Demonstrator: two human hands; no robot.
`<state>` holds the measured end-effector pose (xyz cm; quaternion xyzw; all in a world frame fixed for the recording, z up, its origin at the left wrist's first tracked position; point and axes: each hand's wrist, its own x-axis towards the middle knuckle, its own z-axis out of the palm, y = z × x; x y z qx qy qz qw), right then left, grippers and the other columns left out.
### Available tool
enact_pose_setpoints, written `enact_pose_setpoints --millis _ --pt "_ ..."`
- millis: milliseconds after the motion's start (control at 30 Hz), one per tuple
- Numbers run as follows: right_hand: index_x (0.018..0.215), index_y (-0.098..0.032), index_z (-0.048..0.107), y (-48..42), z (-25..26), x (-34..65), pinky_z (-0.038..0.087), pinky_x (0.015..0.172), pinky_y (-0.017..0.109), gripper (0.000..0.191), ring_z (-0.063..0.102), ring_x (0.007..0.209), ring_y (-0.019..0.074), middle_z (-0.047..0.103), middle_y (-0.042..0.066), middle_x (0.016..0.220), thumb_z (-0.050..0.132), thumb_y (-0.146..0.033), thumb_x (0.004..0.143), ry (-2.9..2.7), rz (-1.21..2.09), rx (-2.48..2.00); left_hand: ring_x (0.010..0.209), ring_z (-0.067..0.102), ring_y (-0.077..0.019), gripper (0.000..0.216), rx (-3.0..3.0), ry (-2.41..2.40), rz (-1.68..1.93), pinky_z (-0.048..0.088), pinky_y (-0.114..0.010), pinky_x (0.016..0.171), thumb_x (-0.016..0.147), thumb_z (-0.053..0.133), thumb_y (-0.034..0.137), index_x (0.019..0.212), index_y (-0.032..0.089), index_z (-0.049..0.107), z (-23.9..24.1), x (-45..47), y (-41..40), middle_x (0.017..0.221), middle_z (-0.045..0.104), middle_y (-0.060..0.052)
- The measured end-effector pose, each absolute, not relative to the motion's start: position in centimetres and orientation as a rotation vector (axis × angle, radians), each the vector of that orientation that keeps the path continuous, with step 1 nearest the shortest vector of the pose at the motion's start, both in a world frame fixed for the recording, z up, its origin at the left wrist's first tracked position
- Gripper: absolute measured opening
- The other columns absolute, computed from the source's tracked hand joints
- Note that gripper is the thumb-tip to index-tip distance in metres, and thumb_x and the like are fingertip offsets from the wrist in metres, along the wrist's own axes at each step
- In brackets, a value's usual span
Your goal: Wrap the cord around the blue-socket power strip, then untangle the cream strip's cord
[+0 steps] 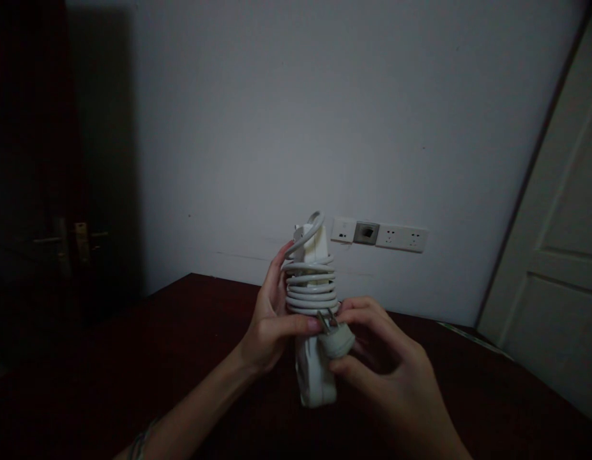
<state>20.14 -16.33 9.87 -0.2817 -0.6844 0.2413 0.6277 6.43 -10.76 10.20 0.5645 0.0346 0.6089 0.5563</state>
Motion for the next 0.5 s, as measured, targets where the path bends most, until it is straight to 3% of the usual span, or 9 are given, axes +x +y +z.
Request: enact_pose_setpoints --millis 333,500 --pt "0.081 -0.022 0.062 -16.5 10.6 21.4 0.053 0.066 0.024 0.018 0.060 0.080 0.0154 0.059 0.002 0.086 0.071 -0.015 0.067 -1.721 0.016 -0.738 0.110 0.053 -0.0295 0.100 1.470 0.077 1.452 0.048 -0.041 0.088 0.064 0.072 0.020 0.142 0.033 0.011 9.3 6.8 -10.6 0.140 0.037 -0.011" --pt "0.080 -0.021 0.059 -16.7 10.5 21.1 0.051 0.066 0.026 0.016 0.058 0.080 0.0164 0.057 0.003 0.086 0.071 -0.021 0.069 -1.765 -0.103 -0.726 0.114 0.050 -0.0325 0.105 1.592 -0.045 1.311 0.045 -0.045 0.091 0.065 0.073 0.028 0.144 0.030 0.005 9.2 5.9 -10.0 0.140 0.034 -0.015"
